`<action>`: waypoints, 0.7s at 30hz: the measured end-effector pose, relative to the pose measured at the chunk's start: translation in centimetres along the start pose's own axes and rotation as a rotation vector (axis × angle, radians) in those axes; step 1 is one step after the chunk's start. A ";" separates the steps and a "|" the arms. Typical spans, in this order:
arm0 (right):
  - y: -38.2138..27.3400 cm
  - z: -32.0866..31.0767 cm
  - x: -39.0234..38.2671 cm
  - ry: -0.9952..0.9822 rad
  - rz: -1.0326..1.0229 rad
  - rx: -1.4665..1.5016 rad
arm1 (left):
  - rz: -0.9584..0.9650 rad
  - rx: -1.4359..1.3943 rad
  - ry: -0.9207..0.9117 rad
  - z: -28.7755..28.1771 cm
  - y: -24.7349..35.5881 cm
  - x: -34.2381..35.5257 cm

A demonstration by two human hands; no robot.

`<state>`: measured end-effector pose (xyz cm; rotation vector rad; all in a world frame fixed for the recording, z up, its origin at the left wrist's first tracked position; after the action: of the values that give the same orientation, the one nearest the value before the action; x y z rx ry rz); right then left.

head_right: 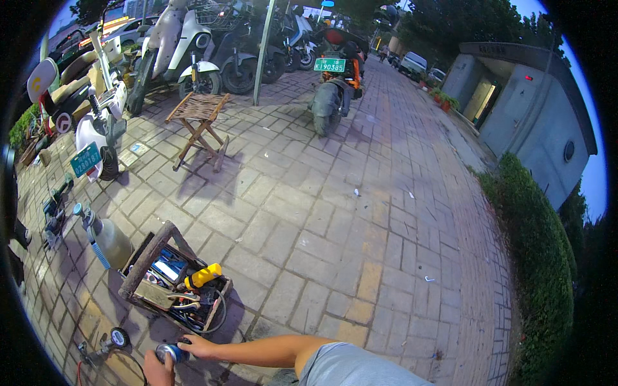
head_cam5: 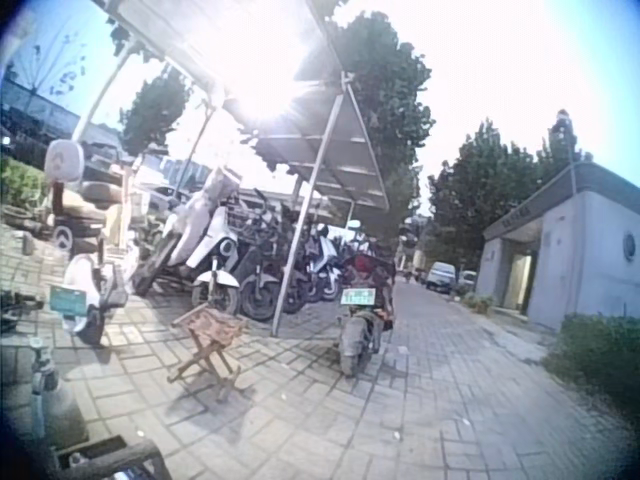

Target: The person sits on the ground and uses a screwdriver to remove a small metal object from a scooter tire. They then use a can of lubricant and a metal tool to clean and adjust the tire valve area before reinserting the screwdriver to finish the repair.

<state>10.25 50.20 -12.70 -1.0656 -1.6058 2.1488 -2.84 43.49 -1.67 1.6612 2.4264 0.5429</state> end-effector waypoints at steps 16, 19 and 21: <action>-1.6 11.3 -12.5 -0.592 0.856 0.702 | 0.436 0.043 0.121 -13.2 7.1 -7.2; -2.0 9.5 -11.8 -0.441 0.755 0.685 | 0.425 0.038 0.158 -12.7 7.5 -6.9; -2.1 9.0 -11.7 -0.287 0.691 0.680 | 0.428 0.066 0.139 -12.2 7.2 -7.1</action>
<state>11.87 37.52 -5.03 -1.2006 -0.4622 3.0620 2.10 36.64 11.76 2.2599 2.1964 0.6575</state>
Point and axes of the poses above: each hand's wrist, its own x-axis towards the middle knuckle, its own z-axis out of the palm, y = z × x, the point moved 7 cm from there along x, towards the middle knuckle, and after that the axes turned 2 degrees about -z, right-handed, at the moved point
